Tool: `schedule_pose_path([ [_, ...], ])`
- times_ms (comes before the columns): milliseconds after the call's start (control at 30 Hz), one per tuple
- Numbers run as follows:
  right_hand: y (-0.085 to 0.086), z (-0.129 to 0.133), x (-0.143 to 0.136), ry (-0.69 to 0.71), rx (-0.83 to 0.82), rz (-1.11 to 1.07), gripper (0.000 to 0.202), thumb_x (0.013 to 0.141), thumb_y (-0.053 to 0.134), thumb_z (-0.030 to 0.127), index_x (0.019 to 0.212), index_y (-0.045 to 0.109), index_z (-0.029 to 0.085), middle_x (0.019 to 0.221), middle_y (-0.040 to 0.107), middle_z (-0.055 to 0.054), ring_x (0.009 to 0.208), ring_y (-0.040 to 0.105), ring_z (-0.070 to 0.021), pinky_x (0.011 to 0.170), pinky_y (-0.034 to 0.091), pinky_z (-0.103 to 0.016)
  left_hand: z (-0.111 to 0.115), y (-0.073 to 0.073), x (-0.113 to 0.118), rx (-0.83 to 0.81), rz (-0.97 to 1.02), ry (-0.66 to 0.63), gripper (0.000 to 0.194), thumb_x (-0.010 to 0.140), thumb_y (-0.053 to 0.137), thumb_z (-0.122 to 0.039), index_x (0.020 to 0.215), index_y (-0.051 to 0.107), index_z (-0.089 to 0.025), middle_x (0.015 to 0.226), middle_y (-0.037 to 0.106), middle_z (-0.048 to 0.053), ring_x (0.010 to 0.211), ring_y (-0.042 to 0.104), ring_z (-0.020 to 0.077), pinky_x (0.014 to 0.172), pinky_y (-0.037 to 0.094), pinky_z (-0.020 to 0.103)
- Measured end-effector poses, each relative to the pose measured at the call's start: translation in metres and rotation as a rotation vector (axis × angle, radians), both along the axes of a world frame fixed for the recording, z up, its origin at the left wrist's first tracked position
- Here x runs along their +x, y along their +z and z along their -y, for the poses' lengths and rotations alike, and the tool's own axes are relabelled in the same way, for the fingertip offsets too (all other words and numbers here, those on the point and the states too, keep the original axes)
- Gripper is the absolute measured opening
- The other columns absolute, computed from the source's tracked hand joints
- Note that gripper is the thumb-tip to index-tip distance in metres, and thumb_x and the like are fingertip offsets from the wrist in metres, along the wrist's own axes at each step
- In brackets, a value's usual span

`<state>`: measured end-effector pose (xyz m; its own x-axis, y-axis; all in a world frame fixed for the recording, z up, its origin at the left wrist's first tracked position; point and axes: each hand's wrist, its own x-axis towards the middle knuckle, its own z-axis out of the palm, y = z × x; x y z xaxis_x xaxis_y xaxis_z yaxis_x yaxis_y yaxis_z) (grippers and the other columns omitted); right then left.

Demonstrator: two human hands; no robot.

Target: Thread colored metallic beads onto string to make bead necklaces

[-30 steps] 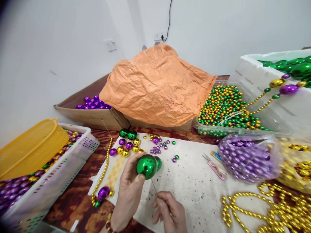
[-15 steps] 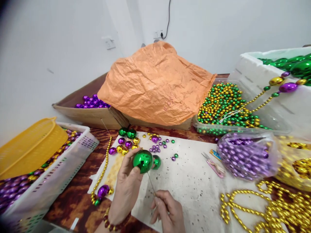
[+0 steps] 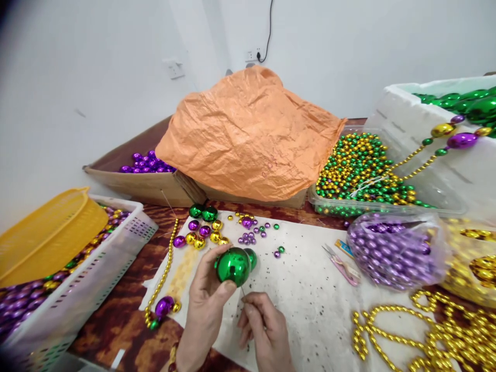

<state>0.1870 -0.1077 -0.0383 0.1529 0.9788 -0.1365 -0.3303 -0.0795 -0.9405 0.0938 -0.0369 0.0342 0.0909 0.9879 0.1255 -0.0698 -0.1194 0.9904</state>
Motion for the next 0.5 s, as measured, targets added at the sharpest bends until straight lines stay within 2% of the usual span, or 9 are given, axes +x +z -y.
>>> schedule_pose_path([
  [100, 0.005, -0.005, 0.005, 0.003, -0.002, -0.035, 0.029, 0.093, 0.051, 0.044, 0.099, 0.057, 0.016, 0.074, 0.064, -0.004, 0.05, 0.06, -0.0112, 0.049, 0.04, -0.022, -0.001, -0.003, 0.001, -0.083, -0.026, 0.008, 0.047, 0.081, 0.065, -0.025, 0.126, 0.051, -0.029, 0.129, 0.052, 0.003, 0.113, 0.052, 0.0195, 0.09, 0.044, 0.024],
  [233, -0.001, -0.001, 0.018, 0.058, -0.089, -0.041, 0.028, 0.09, 0.056, 0.043, 0.088, 0.058, 0.015, 0.08, 0.069, -0.009, 0.057, 0.064, -0.0145, 0.052, 0.041, -0.023, 0.004, -0.017, 0.01, -0.17, -0.038, 0.004, 0.053, 0.081, 0.066, -0.027, 0.13, 0.045, -0.028, 0.128, 0.053, 0.005, 0.101, 0.058, 0.0179, 0.082, 0.047, 0.025],
  [367, -0.015, 0.014, 0.031, -0.069, -0.128, -0.027, 0.029, 0.088, 0.059, 0.042, 0.078, 0.06, 0.014, 0.067, 0.064, -0.004, 0.051, 0.056, -0.0109, 0.05, 0.038, -0.021, 0.019, -0.037, 0.021, -0.255, -0.139, -0.173, 0.056, 0.082, 0.062, -0.026, 0.133, 0.039, -0.028, 0.132, 0.05, 0.007, 0.101, 0.058, 0.0199, 0.081, 0.049, 0.029],
  [433, -0.02, 0.023, 0.04, -0.147, -0.151, -0.031, 0.03, 0.087, 0.061, 0.042, 0.074, 0.06, 0.015, 0.063, 0.062, -0.002, 0.05, 0.053, -0.0103, 0.049, 0.037, -0.021, 0.021, -0.042, 0.023, -0.206, -0.264, -0.291, 0.056, 0.084, 0.06, -0.028, 0.136, 0.038, -0.027, 0.133, 0.049, 0.008, 0.112, 0.054, 0.0228, 0.09, 0.046, 0.033],
  [500, -0.024, 0.032, 0.049, -0.189, -0.183, -0.004, 0.03, 0.085, 0.062, 0.043, 0.074, 0.06, 0.015, 0.064, 0.062, -0.003, 0.05, 0.052, -0.0106, 0.049, 0.037, -0.021, 0.013, -0.041, 0.024, -0.093, -0.423, -0.353, 0.05, 0.089, 0.054, -0.03, 0.136, 0.04, -0.027, 0.131, 0.05, 0.009, 0.118, 0.049, 0.0236, 0.098, 0.041, 0.037],
])
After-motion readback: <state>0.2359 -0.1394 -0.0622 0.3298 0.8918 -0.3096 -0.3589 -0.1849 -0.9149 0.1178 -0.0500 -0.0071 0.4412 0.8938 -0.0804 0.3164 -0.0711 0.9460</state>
